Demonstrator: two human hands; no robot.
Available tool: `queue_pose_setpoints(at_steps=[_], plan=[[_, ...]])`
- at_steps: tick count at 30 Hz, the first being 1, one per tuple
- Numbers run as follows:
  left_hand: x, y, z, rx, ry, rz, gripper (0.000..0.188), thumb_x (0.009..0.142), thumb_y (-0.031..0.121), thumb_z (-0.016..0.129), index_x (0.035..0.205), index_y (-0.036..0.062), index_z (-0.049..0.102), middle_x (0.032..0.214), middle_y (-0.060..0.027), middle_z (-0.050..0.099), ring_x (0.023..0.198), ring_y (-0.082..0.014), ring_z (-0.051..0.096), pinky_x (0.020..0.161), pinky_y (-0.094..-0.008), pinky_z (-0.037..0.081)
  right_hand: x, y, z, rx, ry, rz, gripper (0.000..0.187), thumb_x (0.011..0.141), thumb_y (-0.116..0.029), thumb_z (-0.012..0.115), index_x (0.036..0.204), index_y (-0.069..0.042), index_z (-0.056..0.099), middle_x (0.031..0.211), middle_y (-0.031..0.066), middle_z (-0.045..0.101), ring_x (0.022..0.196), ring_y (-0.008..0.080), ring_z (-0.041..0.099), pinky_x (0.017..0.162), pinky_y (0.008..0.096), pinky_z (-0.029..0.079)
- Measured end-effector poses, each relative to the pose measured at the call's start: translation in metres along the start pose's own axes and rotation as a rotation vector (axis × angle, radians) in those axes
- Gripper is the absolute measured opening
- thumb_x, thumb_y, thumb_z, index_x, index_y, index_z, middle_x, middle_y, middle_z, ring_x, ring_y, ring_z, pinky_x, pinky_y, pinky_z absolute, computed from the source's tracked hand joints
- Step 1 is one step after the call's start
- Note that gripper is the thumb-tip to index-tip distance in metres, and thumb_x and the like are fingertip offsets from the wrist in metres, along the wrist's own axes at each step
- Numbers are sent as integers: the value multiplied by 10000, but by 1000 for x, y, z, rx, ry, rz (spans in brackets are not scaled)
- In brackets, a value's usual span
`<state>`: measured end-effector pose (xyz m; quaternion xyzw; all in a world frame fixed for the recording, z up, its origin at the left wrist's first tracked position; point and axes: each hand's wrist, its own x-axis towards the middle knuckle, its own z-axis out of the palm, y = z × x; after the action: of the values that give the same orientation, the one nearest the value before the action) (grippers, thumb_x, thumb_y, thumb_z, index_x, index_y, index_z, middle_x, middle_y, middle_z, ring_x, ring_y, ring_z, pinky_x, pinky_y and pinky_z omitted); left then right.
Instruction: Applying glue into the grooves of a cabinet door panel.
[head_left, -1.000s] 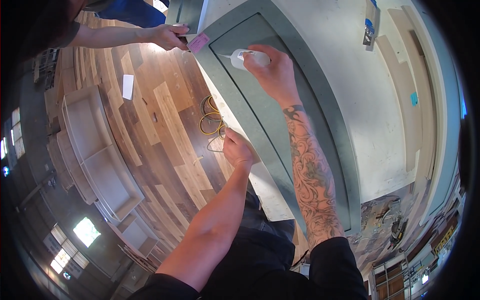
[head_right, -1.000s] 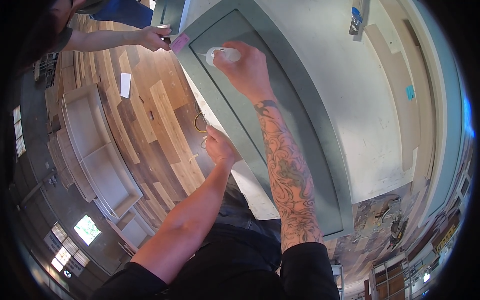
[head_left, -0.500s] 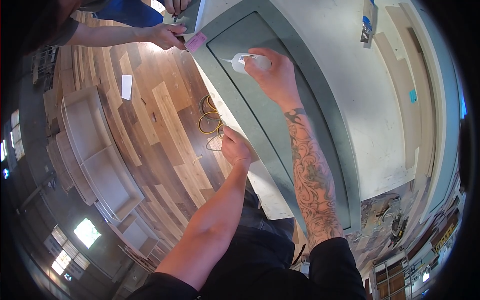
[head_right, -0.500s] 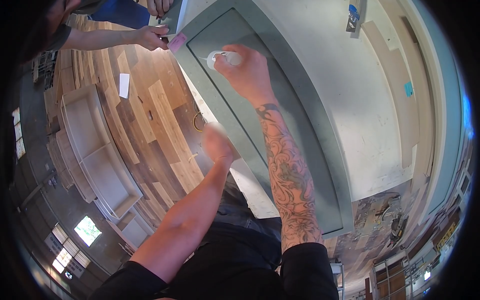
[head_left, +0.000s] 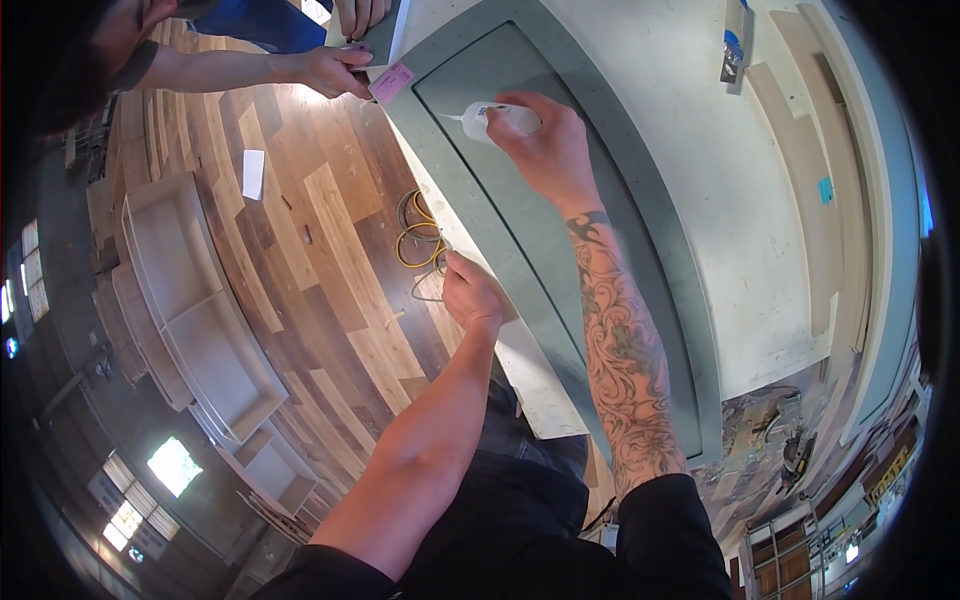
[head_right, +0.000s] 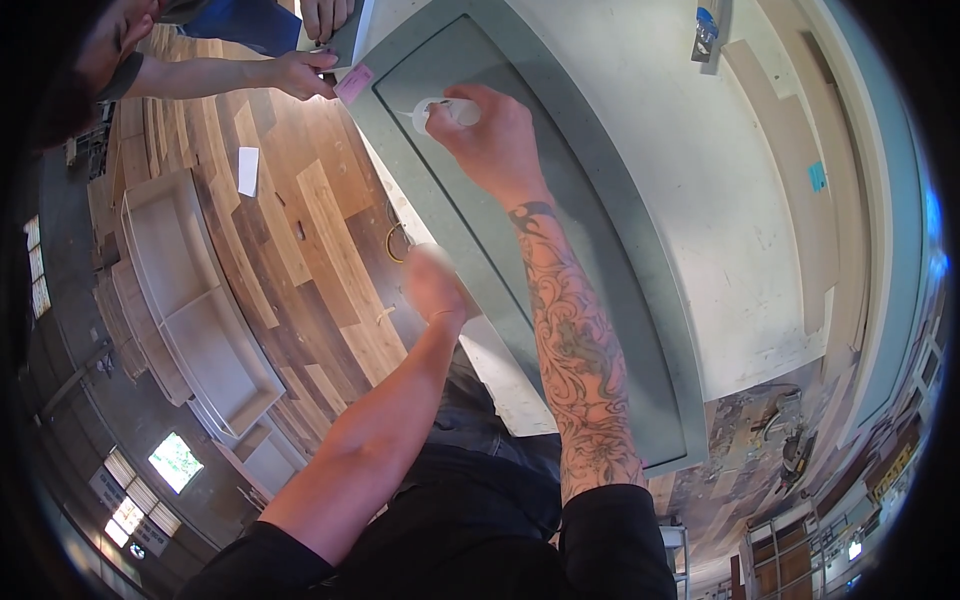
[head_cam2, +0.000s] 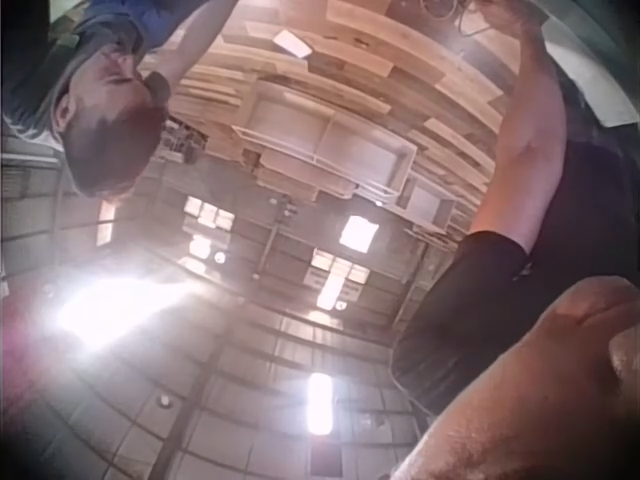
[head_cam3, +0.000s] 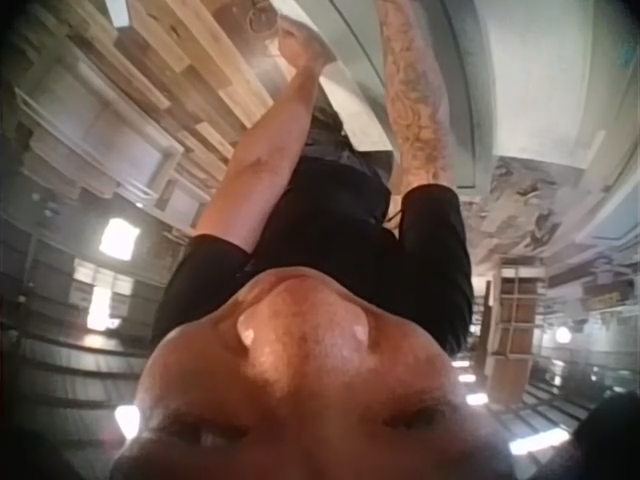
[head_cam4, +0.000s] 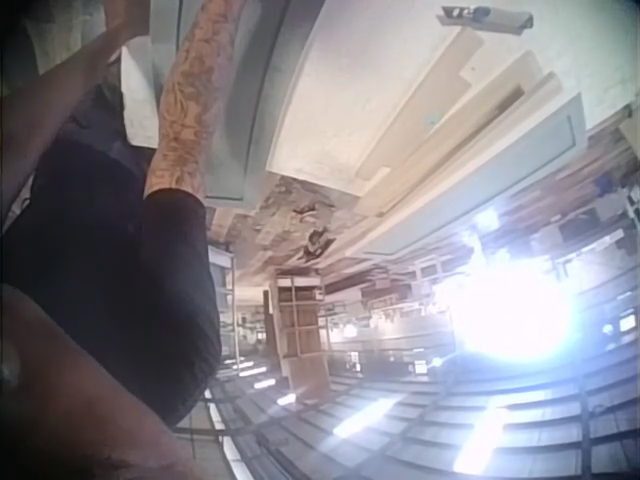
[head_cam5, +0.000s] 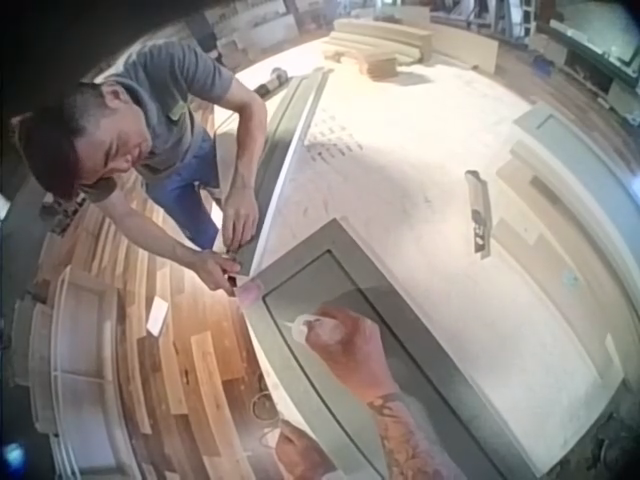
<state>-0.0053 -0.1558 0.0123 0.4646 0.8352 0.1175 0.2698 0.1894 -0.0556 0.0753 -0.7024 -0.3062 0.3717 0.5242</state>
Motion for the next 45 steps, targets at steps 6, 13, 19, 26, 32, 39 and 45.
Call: queue_pose_setpoints(at_steps=[6, 13, 19, 26, 32, 39, 45], plan=[[2, 2, -1, 38, 6, -18, 704, 1061, 541, 257, 1020, 0, 705, 990, -275, 703, 974, -509, 626, 866, -554, 485, -1, 2, 1, -4, 7, -19, 434, 804, -354, 752, 1067, -9, 750, 861, 189, 740, 800, 319, 724, 770, 381, 556], [2, 1, 0, 30, 8, 9, 712, 1061, 544, 249, 1039, -1, 706, 1013, -280, 700, 991, -509, 626, 882, -553, 484, 2, 3, 4, 4, 24, -24, 432, 804, -355, 749, 1060, -7, 751, 835, 192, 736, 773, 320, 724, 754, 384, 561], [0, -1, 2, 25, -1, 7, 719, 1061, 550, 244, 1059, 0, 706, 1024, -276, 701, 1005, -505, 625, 885, -543, 486, 9, 3, 9, 10, 22, -37, 440, 802, -362, 747, 1058, -4, 752, 824, 186, 738, 757, 318, 726, 743, 387, 564], [1, -2, 3, 50, 9, 9, 726, 1063, 552, 237, 1047, 1, 708, 1010, -276, 701, 993, -505, 626, 875, -543, 486, 6, 1, 7, -7, 14, -32, 440, 790, -361, 749, 1052, -7, 754, 822, 192, 734, 772, 326, 723, 754, 385, 561], [4, -4, 2, 39, -22, -19, 792, 1060, 581, 244, 1003, -74, 685, 970, -306, 691, 968, -510, 626, 863, -535, 481, -6, 3, 4, -19, 42, -31, 434, 789, -359, 750, 1047, -11, 753, 809, 195, 724, 755, 333, 711, 745, 382, 552], [4, -3, 2, 61, -12, 4, 732, 1061, 555, 234, 1081, -1, 709, 1026, -283, 699, 1004, -514, 621, 894, -557, 483, -11, 4, 0, -32, 21, -35, 421, 802, -344, 742, 1053, -6, 751, 797, 197, 716, 743, 328, 706, 737, 379, 548], [0, 2, 2, 20, 2, -18, 733, 1056, 564, 238, 1117, 6, 710, 1053, -284, 697, 1026, -513, 616, 908, -557, 478, -15, 4, -3, 2, 18, -9, 434, 809, -350, 738, 1064, 2, 747, 812, 204, 721, 755, 332, 708, 750, 385, 549]])
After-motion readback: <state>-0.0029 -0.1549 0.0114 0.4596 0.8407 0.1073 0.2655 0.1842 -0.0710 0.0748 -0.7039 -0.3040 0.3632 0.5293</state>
